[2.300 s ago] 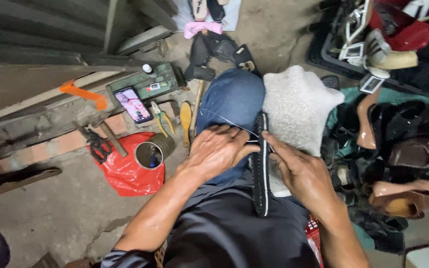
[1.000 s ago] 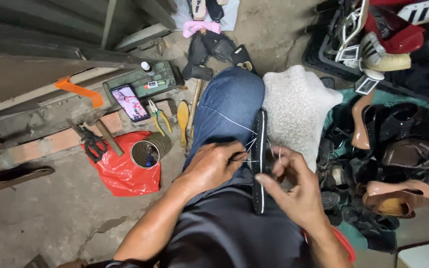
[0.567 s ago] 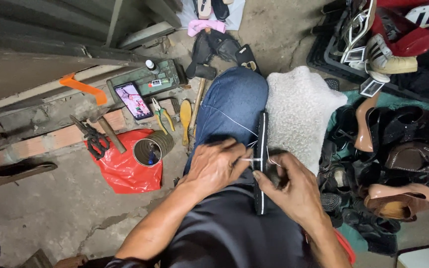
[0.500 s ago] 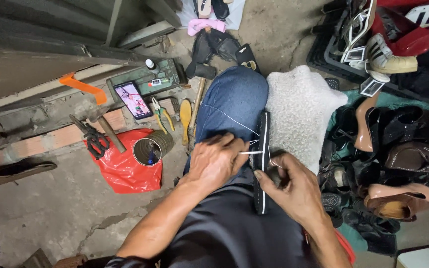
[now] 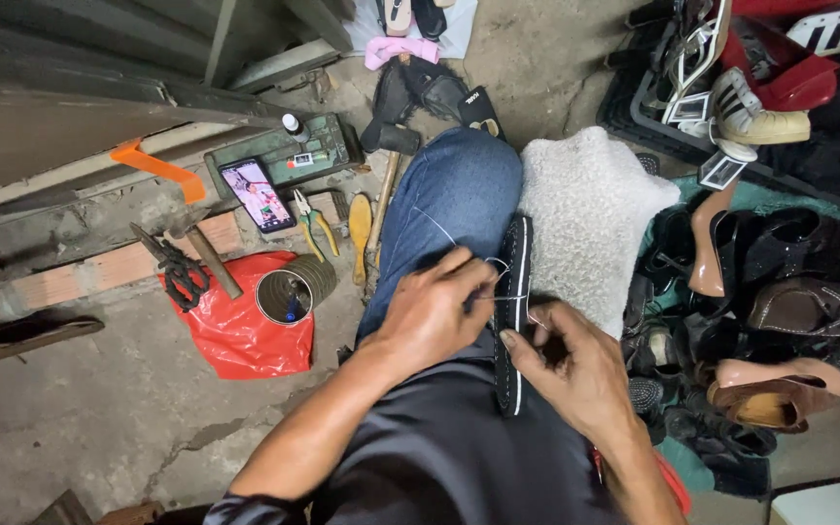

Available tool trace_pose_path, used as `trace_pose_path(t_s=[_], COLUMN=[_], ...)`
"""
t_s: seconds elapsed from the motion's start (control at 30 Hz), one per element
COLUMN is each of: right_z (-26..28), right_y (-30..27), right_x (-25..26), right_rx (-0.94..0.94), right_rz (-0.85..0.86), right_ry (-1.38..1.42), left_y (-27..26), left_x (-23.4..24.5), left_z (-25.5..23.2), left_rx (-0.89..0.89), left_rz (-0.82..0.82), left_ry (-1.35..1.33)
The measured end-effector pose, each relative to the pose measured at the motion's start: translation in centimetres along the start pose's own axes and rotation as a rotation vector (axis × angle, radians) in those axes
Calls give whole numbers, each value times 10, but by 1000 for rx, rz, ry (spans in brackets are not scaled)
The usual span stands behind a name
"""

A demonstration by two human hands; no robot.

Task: Hand-stitching a rubber sole onto a shoe using a needle and thread

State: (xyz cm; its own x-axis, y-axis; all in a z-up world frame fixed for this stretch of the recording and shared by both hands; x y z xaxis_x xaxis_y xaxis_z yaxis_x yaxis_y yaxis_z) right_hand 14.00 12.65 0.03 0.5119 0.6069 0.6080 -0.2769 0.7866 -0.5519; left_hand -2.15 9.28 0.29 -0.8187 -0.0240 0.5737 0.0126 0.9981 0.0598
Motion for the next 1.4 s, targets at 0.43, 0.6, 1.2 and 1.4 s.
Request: trace_pose_path(t_s=[0.43, 0.6, 1.2, 1.4], right_z=[-70, -21, -5, -9], right_y=[16, -6, -1, 8], right_x=[78, 84, 25, 8], right_rx=[4, 257, 253, 305], right_rz=[-337, -568, 101, 318], right_ry=[162, -108, 505, 1016], left_y=[-88, -58, -13, -11], left_x=[60, 70, -18, -19], left_z=[86, 42, -1, -1], left_rx=[459, 192, -92, -106], left_rz=[128, -194, 42, 20], left_ry=[77, 208, -64, -36])
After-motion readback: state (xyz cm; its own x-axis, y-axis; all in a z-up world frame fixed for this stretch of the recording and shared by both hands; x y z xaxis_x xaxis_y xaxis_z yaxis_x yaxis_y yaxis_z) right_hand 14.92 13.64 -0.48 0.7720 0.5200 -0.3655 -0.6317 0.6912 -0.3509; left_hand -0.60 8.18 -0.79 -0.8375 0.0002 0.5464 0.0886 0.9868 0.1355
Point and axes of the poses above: each hand's wrist, its own y-axis towards the middle knuckle, its own x-axis out of the back of the hand, z = x × y, the point moved 10 cm from there along y, towards the middle knuckle, and after that the axes turned 12 degrees about -x, right-handed, at the moved point
